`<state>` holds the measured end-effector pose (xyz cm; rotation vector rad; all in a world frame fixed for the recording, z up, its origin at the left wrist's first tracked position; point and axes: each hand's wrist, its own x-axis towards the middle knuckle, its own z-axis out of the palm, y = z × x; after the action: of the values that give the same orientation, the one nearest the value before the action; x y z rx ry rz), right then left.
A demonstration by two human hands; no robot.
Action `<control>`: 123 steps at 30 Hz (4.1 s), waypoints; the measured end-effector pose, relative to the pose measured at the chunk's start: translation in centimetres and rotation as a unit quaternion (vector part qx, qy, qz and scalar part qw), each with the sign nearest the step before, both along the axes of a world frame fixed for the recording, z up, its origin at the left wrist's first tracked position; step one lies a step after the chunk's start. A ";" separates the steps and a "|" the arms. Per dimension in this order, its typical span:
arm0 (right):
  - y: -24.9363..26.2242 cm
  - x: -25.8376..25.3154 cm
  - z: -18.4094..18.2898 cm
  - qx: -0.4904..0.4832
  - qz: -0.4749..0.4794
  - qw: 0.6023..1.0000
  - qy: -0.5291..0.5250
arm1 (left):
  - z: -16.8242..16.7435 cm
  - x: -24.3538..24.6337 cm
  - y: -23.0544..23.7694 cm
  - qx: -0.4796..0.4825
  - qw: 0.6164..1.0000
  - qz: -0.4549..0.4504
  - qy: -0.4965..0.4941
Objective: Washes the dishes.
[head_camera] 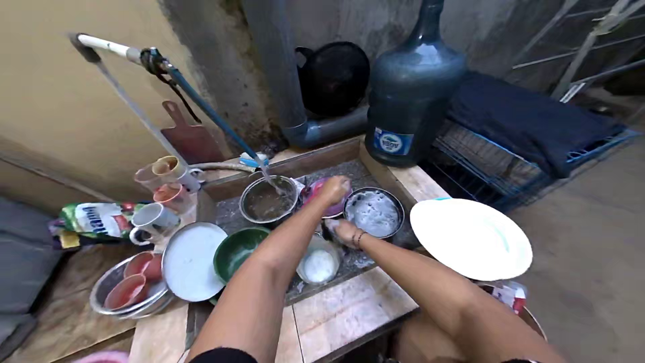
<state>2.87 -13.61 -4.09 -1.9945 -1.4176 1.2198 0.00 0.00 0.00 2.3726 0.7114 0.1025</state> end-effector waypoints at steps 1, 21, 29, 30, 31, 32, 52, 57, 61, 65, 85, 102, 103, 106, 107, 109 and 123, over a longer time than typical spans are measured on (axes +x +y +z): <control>0.3 0.5 0.0 -0.027 0.032 0.999 -0.030 | -2.1 -1.2 2.2 0.018 0.998 0.032 0.045; 3.4 -0.7 1.2 -0.110 0.191 0.971 -0.094 | -10.7 -2.1 5.7 0.067 0.931 -0.185 0.308; 3.2 -1.0 0.1 -0.121 0.226 0.961 -0.099 | -9.8 -4.3 4.2 0.077 0.917 -0.190 0.343; 3.2 -1.1 0.2 -0.117 0.227 0.962 -0.097 | -9.5 -4.3 3.8 0.079 0.913 -0.192 0.351; 3.1 -1.1 0.2 -0.115 0.228 0.962 -0.095 | -9.2 -4.3 3.5 0.083 0.910 -0.197 0.355; 3.1 -1.2 0.2 -0.113 0.232 0.961 -0.095 | -9.1 -4.3 3.2 0.090 0.908 -0.203 0.356; 3.5 -1.3 -0.2 -0.123 0.236 0.960 -0.092 | -7.8 -5.7 3.9 0.127 0.934 -0.201 0.265; 3.6 -1.2 -0.8 -0.122 0.239 0.959 -0.088 | -8.0 -5.7 3.9 0.149 0.943 -0.198 0.224; 3.6 -1.0 -1.1 -0.114 0.244 0.959 -0.088 | -7.2 -5.1 3.1 0.123 0.977 -0.066 0.158; 3.6 -0.9 -1.0 -0.101 0.253 0.958 -0.090 | -5.4 -5.4 3.8 0.081 0.988 0.106 0.074; 4.7 -0.8 1.8 0.316 -0.082 0.942 0.073 | -2.3 -12.3 4.6 -0.347 0.716 0.470 -0.382; 2.5 -2.4 0.1 0.316 -0.177 0.932 -0.024 | 0.5 -13.6 -5.7 -0.258 0.732 0.445 -0.447; 3.0 -1.2 0.9 0.283 -0.225 0.932 0.002 | 0.6 -14.3 -6.3 -0.279 0.743 0.420 -0.441; 4.1 -0.2 4.2 0.217 -0.166 0.961 -0.042 | 0.3 -15.0 -7.8 -0.312 0.793 0.346 -0.393; 4.2 -1.0 5.1 0.222 -0.105 0.965 -0.093 | 0.0 -14.7 -7.9 -0.307 0.805 0.339 -0.379; 4.0 -4.0 5.0 0.267 -0.012 0.953 -0.142 | -1.0 -13.9 -7.5 -0.295 0.806 0.359 -0.367; 3.9 -5.4 5.2 0.205 0.057 0.963 -0.165 | -0.8 -14.3 -7.9 -0.356 0.773 0.408 -0.331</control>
<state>-2.54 -9.70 1.15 -1.8954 -1.7921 0.5793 -14.31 -7.93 -0.77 1.0467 1.1038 0.8324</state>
